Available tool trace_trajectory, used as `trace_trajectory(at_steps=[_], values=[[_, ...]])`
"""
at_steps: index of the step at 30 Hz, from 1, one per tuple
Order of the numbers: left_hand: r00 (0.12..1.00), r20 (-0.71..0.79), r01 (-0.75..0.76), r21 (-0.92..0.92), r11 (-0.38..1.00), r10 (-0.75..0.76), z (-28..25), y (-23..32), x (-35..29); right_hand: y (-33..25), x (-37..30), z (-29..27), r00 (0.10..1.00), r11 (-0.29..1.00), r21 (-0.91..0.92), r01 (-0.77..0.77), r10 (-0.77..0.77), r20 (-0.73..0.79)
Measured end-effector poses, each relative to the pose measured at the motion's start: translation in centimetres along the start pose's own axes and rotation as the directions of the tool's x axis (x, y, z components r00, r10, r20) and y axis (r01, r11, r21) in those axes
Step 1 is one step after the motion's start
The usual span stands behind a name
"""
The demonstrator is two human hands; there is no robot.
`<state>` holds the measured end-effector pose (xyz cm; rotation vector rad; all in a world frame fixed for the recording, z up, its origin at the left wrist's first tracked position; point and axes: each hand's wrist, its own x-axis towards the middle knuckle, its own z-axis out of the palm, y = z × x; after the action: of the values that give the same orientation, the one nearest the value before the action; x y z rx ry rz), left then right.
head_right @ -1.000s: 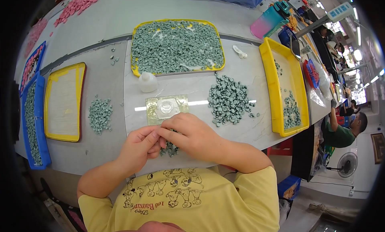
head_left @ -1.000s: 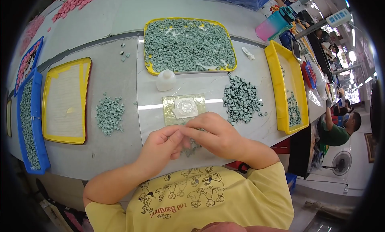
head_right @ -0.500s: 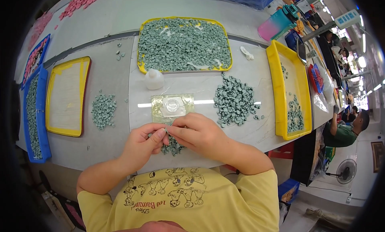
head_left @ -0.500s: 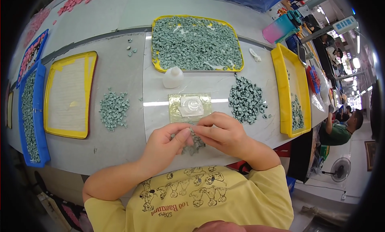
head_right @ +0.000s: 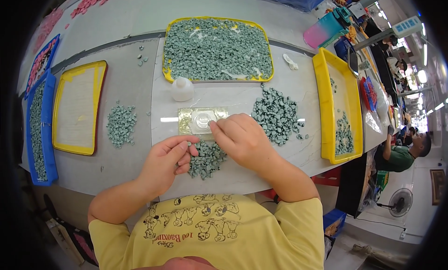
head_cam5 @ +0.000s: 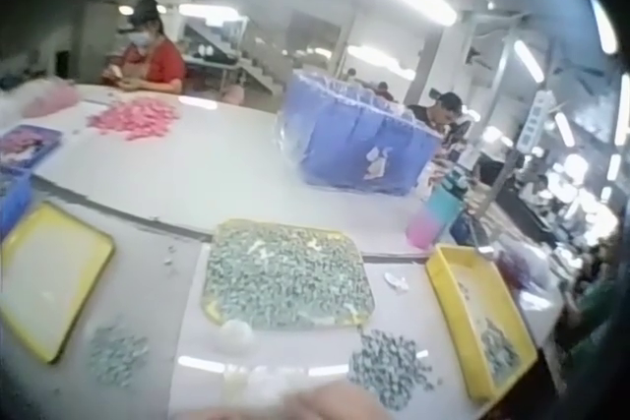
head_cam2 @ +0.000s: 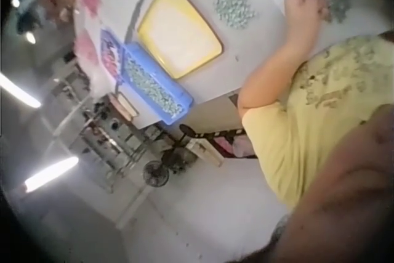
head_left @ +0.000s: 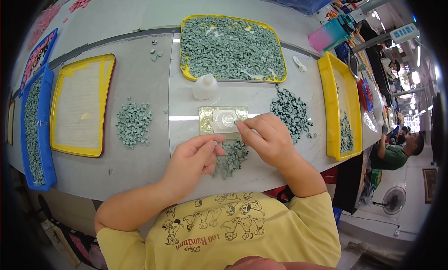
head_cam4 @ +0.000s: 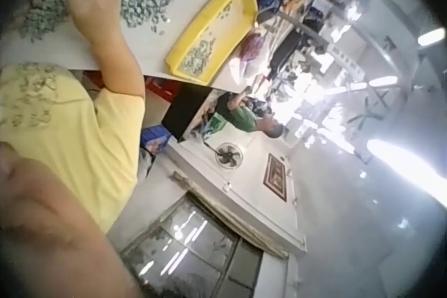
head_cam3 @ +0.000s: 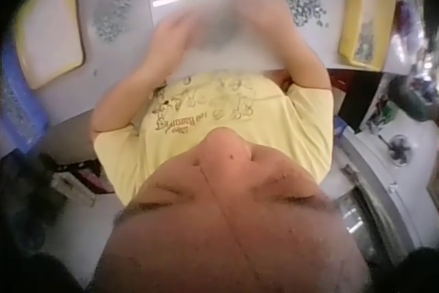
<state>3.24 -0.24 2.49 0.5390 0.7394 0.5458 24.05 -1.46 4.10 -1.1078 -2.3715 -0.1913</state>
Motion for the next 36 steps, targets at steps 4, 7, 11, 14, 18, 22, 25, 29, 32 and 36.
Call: trace_trajectory(at_steps=[4, 7, 11, 14, 18, 22, 25, 29, 32, 36], values=[[0.999, 0.031, -0.022, 0.028, 0.999, 0.021, -0.4, 0.0, -0.1, -0.4, 0.3, 0.5, 1.0, 0.999, -0.036, 0.024, -0.024, 0.011], [0.998, -0.031, -0.046, 0.042, 0.998, 0.047, -0.3, 0.2, -0.3, -0.7, 0.3, 0.9, 1.0, 0.999, -0.045, 0.008, -0.009, -0.017], [0.999, -0.021, -0.034, -0.006, 0.999, 0.034, -1.0, 0.3, -0.4, -1.2, 0.6, 0.9, 1.0, 1.0, 0.01, -0.006, 0.006, -0.02], [1.0, -0.004, -0.014, -0.024, 1.0, 0.014, -1.3, 0.4, -0.8, -1.8, 0.8, 1.0, 0.992, 0.976, 0.196, -0.091, 0.106, -0.07], [1.0, 0.014, 0.026, -0.023, 0.999, -0.026, -1.6, 0.5, -1.4, -3.2, 1.0, 1.3, 0.914, 0.79, 0.54, -0.291, 0.395, -0.087], [0.998, 0.033, 0.056, 0.009, 0.998, -0.056, -1.6, 0.7, -1.7, -4.0, 0.7, 1.8, 0.883, 0.658, 0.655, -0.372, 0.469, 0.031], [0.995, 0.039, 0.093, -0.002, 0.996, -0.092, -1.6, 0.7, -1.6, -4.6, 1.0, 2.1, 0.927, 0.781, 0.562, -0.273, 0.369, -0.063], [0.996, 0.037, 0.087, -0.043, 0.995, -0.086, -1.6, 0.4, -1.6, -4.6, 1.1, 2.4, 0.974, 0.877, 0.474, -0.075, 0.166, -0.153], [0.996, 0.045, 0.081, -0.051, 0.995, -0.079, -1.6, 0.1, -1.4, -4.4, 0.9, 2.5, 0.984, 0.906, 0.424, -0.014, 0.088, -0.157], [0.996, 0.039, 0.076, -0.028, 0.997, -0.075, -1.5, 0.0, -1.2, -4.3, 0.8, 2.9, 0.989, 0.923, 0.384, 0.027, 0.033, -0.147]])
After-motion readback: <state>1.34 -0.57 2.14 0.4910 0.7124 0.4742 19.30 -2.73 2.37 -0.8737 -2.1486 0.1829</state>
